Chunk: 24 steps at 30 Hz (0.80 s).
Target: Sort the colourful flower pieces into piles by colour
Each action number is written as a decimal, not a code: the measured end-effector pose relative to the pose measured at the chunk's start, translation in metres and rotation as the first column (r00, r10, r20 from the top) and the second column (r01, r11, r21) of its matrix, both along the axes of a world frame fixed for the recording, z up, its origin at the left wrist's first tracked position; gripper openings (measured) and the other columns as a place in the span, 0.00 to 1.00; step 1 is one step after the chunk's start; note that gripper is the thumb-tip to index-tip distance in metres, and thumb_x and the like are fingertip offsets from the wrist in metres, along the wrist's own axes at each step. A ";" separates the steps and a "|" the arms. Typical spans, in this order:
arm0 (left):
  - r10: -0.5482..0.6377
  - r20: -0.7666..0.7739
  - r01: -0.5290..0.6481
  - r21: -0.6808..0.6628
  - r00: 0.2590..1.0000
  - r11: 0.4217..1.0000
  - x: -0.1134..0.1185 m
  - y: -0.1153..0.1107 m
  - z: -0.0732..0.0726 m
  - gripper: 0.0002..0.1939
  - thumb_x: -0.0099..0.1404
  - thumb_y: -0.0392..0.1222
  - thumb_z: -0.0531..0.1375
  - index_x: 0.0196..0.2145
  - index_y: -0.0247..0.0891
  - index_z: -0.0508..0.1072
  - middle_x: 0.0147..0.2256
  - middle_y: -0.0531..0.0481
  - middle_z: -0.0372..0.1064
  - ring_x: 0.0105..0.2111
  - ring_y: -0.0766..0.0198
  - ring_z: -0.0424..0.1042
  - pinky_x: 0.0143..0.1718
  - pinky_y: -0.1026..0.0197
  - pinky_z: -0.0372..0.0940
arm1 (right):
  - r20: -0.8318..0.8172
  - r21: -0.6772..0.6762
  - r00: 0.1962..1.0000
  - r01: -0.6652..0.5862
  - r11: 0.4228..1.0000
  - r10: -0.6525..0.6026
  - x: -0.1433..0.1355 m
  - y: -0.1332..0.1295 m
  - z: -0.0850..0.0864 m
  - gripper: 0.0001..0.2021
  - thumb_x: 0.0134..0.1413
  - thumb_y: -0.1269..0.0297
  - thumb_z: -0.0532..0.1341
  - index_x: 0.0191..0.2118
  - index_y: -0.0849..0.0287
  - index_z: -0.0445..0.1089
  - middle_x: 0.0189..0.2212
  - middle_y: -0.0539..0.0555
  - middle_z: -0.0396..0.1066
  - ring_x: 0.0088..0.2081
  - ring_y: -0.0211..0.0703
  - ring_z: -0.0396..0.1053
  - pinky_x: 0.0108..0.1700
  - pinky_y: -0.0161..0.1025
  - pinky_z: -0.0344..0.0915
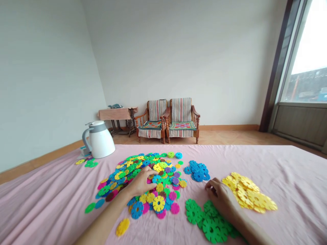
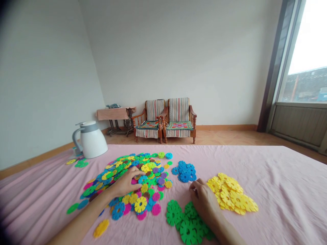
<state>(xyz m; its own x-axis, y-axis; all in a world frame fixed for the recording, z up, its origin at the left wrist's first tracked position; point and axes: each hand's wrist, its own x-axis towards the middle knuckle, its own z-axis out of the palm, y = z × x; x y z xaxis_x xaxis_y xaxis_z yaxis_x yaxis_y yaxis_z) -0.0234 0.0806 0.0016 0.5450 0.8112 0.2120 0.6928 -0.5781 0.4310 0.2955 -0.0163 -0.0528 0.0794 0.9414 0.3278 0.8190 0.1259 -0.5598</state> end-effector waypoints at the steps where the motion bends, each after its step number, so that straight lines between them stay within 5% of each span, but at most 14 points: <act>1: 0.005 -0.001 -0.005 0.007 1.000 1.000 0.002 0.000 0.000 0.20 0.50 0.38 0.60 0.43 0.42 0.72 0.37 0.50 0.61 0.38 0.61 0.65 0.43 0.62 0.62 | -0.003 0.005 1.000 -0.001 1.000 0.001 0.000 0.000 0.000 0.10 0.49 0.67 0.49 0.28 0.57 0.68 0.29 0.52 0.67 0.29 0.38 0.66 0.33 0.35 0.59; 12: 0.057 0.110 -0.074 0.164 0.992 0.984 0.010 0.009 0.012 0.11 0.51 0.39 0.59 0.35 0.38 0.70 0.34 0.51 0.65 0.33 0.63 0.66 0.36 0.64 0.62 | -0.016 0.030 1.000 0.017 0.999 -0.016 -0.004 -0.002 0.001 0.11 0.51 0.67 0.48 0.28 0.58 0.67 0.28 0.52 0.66 0.30 0.39 0.66 0.33 0.35 0.58; 18: 0.116 0.033 -0.121 0.241 0.993 0.963 0.068 0.057 0.032 0.14 0.48 0.40 0.62 0.35 0.39 0.72 0.40 0.49 0.65 0.44 0.58 0.63 0.46 0.60 0.58 | -0.043 0.024 0.999 0.030 0.999 -0.029 -0.006 -0.001 0.000 0.10 0.51 0.67 0.49 0.27 0.57 0.66 0.29 0.52 0.67 0.29 0.38 0.65 0.33 0.34 0.59; 24: 0.198 -0.015 -0.191 0.193 0.980 0.962 0.133 0.115 0.015 0.15 0.45 0.45 0.64 0.33 0.40 0.73 0.42 0.48 0.65 0.47 0.53 0.62 0.45 0.55 0.57 | -0.019 -0.017 0.999 0.039 0.999 -0.040 -0.006 0.002 -0.001 0.10 0.53 0.67 0.48 0.27 0.57 0.66 0.30 0.53 0.67 0.31 0.38 0.66 0.34 0.34 0.59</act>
